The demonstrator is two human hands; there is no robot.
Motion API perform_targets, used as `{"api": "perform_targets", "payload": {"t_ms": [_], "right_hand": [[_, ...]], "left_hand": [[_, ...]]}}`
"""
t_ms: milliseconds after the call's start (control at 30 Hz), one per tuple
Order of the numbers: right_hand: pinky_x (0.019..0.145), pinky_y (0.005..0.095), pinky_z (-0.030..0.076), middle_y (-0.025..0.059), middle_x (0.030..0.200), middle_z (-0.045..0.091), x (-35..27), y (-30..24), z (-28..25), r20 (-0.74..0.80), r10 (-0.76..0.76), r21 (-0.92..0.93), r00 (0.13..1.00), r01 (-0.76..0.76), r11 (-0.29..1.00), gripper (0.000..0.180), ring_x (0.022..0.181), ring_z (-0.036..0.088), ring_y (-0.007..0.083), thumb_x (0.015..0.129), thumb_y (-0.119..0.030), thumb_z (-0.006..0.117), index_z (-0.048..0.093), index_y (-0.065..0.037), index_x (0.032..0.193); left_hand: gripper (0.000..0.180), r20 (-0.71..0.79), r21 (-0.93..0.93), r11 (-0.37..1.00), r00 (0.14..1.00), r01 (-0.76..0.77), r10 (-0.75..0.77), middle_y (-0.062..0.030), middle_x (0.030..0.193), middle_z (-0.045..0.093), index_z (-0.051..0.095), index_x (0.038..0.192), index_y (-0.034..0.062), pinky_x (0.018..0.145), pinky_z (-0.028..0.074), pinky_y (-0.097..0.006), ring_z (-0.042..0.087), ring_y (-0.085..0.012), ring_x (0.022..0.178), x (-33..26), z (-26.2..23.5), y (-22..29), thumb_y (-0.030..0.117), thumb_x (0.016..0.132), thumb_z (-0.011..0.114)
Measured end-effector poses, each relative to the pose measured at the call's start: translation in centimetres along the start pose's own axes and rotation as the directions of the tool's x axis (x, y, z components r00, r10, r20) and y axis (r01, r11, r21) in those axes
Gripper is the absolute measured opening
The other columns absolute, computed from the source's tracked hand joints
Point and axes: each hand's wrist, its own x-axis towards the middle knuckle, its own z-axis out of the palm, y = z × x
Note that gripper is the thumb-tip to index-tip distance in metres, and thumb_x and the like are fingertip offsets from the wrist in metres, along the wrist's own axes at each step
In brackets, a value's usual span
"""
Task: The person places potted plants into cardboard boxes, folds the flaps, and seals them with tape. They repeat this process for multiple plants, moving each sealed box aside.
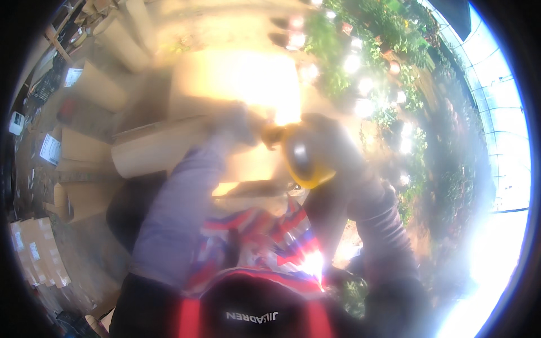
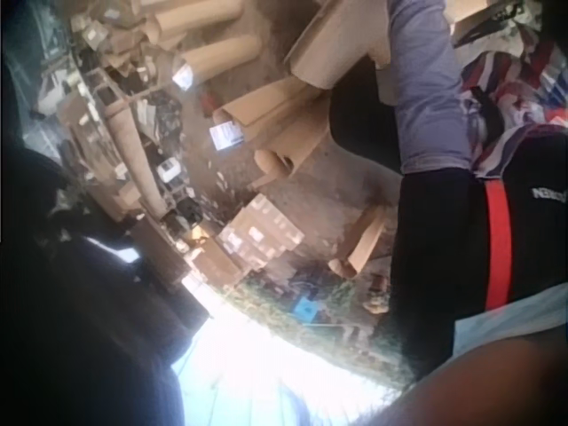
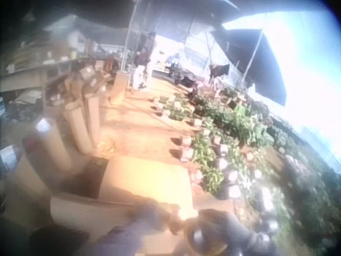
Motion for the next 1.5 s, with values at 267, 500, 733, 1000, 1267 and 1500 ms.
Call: {"api": "perform_targets", "payload": {"t_ms": [267, 500, 733, 1000, 1267, 1500], "right_hand": [[0.097, 0.0291, 0.048, 0.0155, 0.123, 0.066, -6.0, 0.9, 7.7, -0.220, 0.403, 0.493, 0.888, -0.255, 0.831, 0.054, 0.110, 0.062, 0.0174, 0.086, -0.012, 0.070, 0.055, 0.006, 0.134], [0.085, 0.0280, 0.051, 0.0129, 0.111, 0.069, 2.3, 6.2, 9.9, -0.454, 0.135, 0.130, 0.881, -0.084, 0.988, 0.045, 0.093, 0.064, 0.0158, 0.086, -0.014, 0.067, 0.060, 0.003, 0.128], [0.092, 0.0279, 0.049, 0.0118, 0.122, 0.064, 7.5, 7.3, 8.7, -0.535, 0.229, 0.363, 0.813, -0.024, 0.931, 0.050, 0.105, 0.060, 0.0147, 0.088, -0.007, 0.068, 0.054, 0.006, 0.134], [0.080, 0.0388, 0.055, 0.0203, 0.111, 0.070, 8.9, 9.1, 11.1, -0.688, -0.065, -0.069, 0.723, 0.023, 0.997, 0.046, 0.093, 0.069, 0.0335, 0.083, -0.008, 0.075, 0.061, 0.001, 0.126], [0.079, 0.0445, 0.054, 0.0190, 0.100, 0.070, 16.9, 9.6, 10.7, -0.403, 0.251, 0.097, 0.880, -0.232, 0.968, 0.054, 0.092, 0.067, 0.0390, 0.084, -0.027, 0.069, 0.058, -0.002, 0.131], [0.083, 0.0302, 0.054, 0.0156, 0.108, 0.074, 14.3, 9.1, 7.3, -0.420, 0.268, 0.173, 0.867, -0.213, 0.962, 0.048, 0.094, 0.071, 0.0194, 0.087, -0.019, 0.070, 0.060, 0.004, 0.129]], "left_hand": [[0.084, 0.395, -0.172, 0.980, 0.904, -0.102, 0.163, -0.0162, 0.138, 0.060, 0.067, 0.128, 0.0084, 0.099, 0.050, -0.042, 0.056, -0.0348, 0.125, 14.5, -3.5, -6.8, 0.055, 0.062, 0.089], [0.064, 0.255, -0.509, 0.849, 0.918, -0.141, 0.305, -0.0153, 0.137, 0.061, 0.070, 0.125, 0.0097, 0.103, 0.045, -0.049, 0.055, -0.0338, 0.127, 15.9, -7.3, -10.0, 0.049, 0.076, 0.082], [0.124, -0.174, 0.562, 0.812, 0.937, -0.158, 0.302, -0.0167, 0.142, 0.052, 0.023, 0.157, 0.0098, 0.105, 0.039, -0.047, 0.051, -0.0270, 0.133, 8.4, -7.9, -3.4, 0.046, 0.060, 0.091], [0.111, 0.137, -0.107, 0.976, 0.969, -0.191, 0.205, -0.0219, 0.144, 0.051, 0.024, 0.158, 0.0134, 0.108, 0.039, -0.046, 0.049, -0.0337, 0.133, 19.2, -8.1, -12.5, 0.032, 0.069, 0.088], [0.113, 0.349, -0.280, 0.953, 0.913, -0.115, 0.212, -0.0232, 0.146, 0.049, 0.025, 0.158, 0.0110, 0.108, 0.040, -0.046, 0.044, -0.0350, 0.138, 23.4, -11.1, -15.1, 0.030, 0.067, 0.090], [0.113, 0.259, -0.261, 0.952, 0.939, -0.159, 0.228, -0.0243, 0.147, 0.049, 0.027, 0.156, 0.0070, 0.106, 0.043, -0.045, 0.046, -0.0354, 0.137, 26.2, -9.7, -18.8, 0.031, 0.064, 0.088]]}}
